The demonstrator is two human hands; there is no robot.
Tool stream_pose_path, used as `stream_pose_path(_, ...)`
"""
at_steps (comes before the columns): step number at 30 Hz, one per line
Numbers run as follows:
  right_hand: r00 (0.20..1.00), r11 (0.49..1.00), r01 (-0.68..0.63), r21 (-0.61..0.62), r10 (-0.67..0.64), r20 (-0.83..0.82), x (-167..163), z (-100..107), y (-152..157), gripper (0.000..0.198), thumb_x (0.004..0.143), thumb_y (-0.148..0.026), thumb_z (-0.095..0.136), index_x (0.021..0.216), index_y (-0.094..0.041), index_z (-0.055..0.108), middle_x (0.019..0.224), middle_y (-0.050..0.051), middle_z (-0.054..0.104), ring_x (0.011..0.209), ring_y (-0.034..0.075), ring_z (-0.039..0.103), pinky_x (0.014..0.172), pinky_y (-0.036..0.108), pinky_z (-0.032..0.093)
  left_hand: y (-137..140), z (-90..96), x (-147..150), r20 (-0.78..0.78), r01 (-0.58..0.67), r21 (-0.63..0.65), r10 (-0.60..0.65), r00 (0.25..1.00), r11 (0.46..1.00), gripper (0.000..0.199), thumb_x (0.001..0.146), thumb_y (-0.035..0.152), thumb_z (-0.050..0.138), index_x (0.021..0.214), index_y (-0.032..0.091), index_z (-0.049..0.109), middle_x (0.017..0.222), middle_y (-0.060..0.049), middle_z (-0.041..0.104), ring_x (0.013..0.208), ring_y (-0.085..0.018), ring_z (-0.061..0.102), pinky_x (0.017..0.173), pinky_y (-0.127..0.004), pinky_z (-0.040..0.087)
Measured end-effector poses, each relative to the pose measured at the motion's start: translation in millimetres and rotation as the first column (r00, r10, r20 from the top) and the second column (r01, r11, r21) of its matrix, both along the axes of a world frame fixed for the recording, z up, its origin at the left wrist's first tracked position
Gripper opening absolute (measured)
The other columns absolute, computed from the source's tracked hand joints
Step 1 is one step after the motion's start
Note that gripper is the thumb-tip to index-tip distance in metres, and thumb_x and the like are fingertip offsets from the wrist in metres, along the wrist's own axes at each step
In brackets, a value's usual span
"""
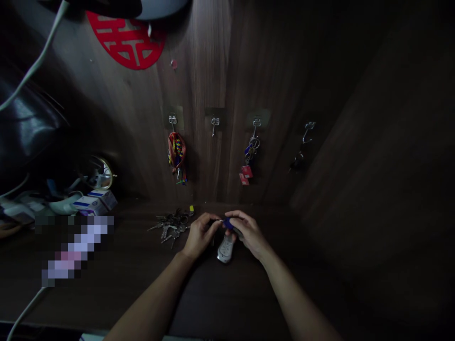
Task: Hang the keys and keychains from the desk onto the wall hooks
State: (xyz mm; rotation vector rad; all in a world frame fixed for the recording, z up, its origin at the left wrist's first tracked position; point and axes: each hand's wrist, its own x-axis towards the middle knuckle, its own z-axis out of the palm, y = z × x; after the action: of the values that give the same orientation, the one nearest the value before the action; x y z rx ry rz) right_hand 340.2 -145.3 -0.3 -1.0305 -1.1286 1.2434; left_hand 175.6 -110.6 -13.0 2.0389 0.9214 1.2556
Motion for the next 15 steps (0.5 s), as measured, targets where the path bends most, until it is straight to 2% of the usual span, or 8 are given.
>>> stream_pose_path(3, 0.982, 0.99, 0.121, 0.077, -0.131, 0.133, 1.9, 0.9, 2.1, 0.021, 0.072, -0.038, 0.063, 0.084, -0.022, 0.067, 0.075, 0.0, 0.065, 0.071, 0.015, 0.059, 0.06, 0.023, 0.043, -2.4, 1.2, 1.1, 0.049, 0.002, -0.061, 0.001, 0.999, 0.998, 0.021, 0.083, 0.037, 0.053, 0.083, 0.018, 0.062, 0.08, -0.003, 0.065, 0.076, -0.015, 0.059, 0.073, -0.025, 0.046)
stream_pose_path(5, 0.965, 0.979, 0.155, 0.134, -0.179, 0.189, 3.4, 1.5, 3.3, 0.019, 0.073, -0.038, 0.062, 0.082, -0.023, 0.068, 0.08, 0.0, 0.066, 0.079, 0.016, 0.059, 0.069, 0.025, 0.044, -3.3, 1.1, 1.9, 0.082, 0.012, -0.106, -0.003, 0.997, 0.994, 0.023, 0.083, 0.038, 0.053, 0.083, 0.017, 0.062, 0.079, -0.002, 0.065, 0.075, -0.015, 0.058, 0.072, -0.024, 0.045)
stream_pose_path(10, 0.95, 0.942, 0.105, 0.32, -0.19, 0.247, 5.4, -2.7, 6.4, 0.019, 0.077, -0.039, 0.059, 0.082, -0.024, 0.068, 0.094, 0.003, 0.066, 0.095, 0.02, 0.057, 0.084, 0.032, 0.042, -4.6, 0.6, 3.7, 0.14, 0.083, -0.203, -0.055, 0.989, 0.976, 0.028, 0.082, 0.043, 0.051, 0.078, 0.016, 0.061, 0.07, -0.001, 0.061, 0.069, -0.014, 0.055, 0.065, -0.022, 0.045)
stream_pose_path(15, 0.921, 0.912, 0.038, 0.408, -0.19, 0.34, 2.4, -4.6, 6.4, 0.017, 0.079, -0.035, 0.057, 0.087, -0.023, 0.067, 0.093, 0.003, 0.064, 0.092, 0.019, 0.058, 0.083, 0.031, 0.042, -6.0, 1.4, 5.3, 0.187, 0.125, -0.214, -0.085, 0.979, 0.969, 0.028, 0.082, 0.042, 0.052, 0.081, 0.016, 0.062, 0.073, -0.001, 0.062, 0.071, -0.014, 0.055, 0.067, -0.022, 0.044)
